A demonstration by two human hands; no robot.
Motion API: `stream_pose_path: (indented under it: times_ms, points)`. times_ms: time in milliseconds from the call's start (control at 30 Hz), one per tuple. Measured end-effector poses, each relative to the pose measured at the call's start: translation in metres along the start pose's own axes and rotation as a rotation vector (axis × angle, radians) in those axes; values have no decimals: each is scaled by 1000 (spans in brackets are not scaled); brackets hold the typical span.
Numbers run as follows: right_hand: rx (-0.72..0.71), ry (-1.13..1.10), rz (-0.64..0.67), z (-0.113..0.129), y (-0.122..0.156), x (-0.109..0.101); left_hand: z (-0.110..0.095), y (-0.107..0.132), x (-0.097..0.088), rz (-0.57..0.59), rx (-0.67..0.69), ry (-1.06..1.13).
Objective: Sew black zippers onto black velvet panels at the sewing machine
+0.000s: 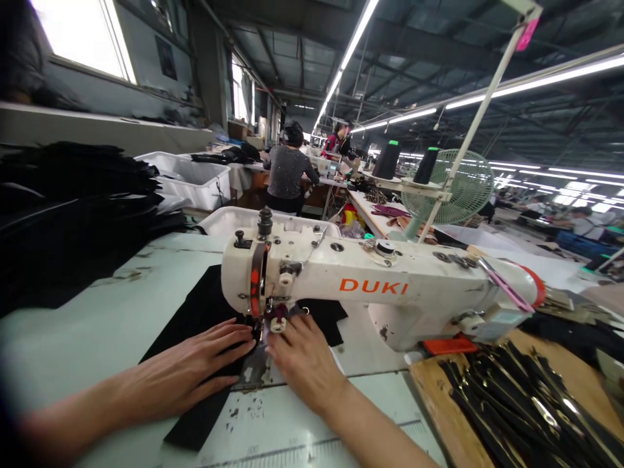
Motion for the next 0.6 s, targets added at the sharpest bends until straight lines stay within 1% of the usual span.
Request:
stream_pose_path:
  times_ms: [67,100,200,267,333,433,500,533,600]
  points:
    - [-56,-62,-15,10,1,7,-2,-2,-4,-4,-7,-2]
    - [-62,-86,-22,11,0,12,-3,-3,-4,3,-14,-5]
    - [-23,-105,-27,10,-6,27,-3,-3,1,54,-40,-15]
    - [31,-117,-34,5,-9,33,0,1,6,60,-67,7]
    - [90,-130,-45,0,-10,35,8,8,11,13,-130,71]
    - [139,-142,-50,-3,-10,36,25,24,14,-143,-274,203]
    - [147,-145,-49,-4,-11,37,32,30,16,-211,-318,277]
    - [147,-147,-49,-5,-11,37,33,31,18,-217,-313,301]
    - [144,-151,-52,-5,-11,37,30,29,19,-187,-280,307]
Point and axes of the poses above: each hand's wrist, its own y-axis away from the middle knuckle, its own x-axis out of the palm, z = x × y, the point moved 9 cm from there along -y, towards the middle knuckle, and after that the axes turned 15 degrees about x, right-handed, at the moved point
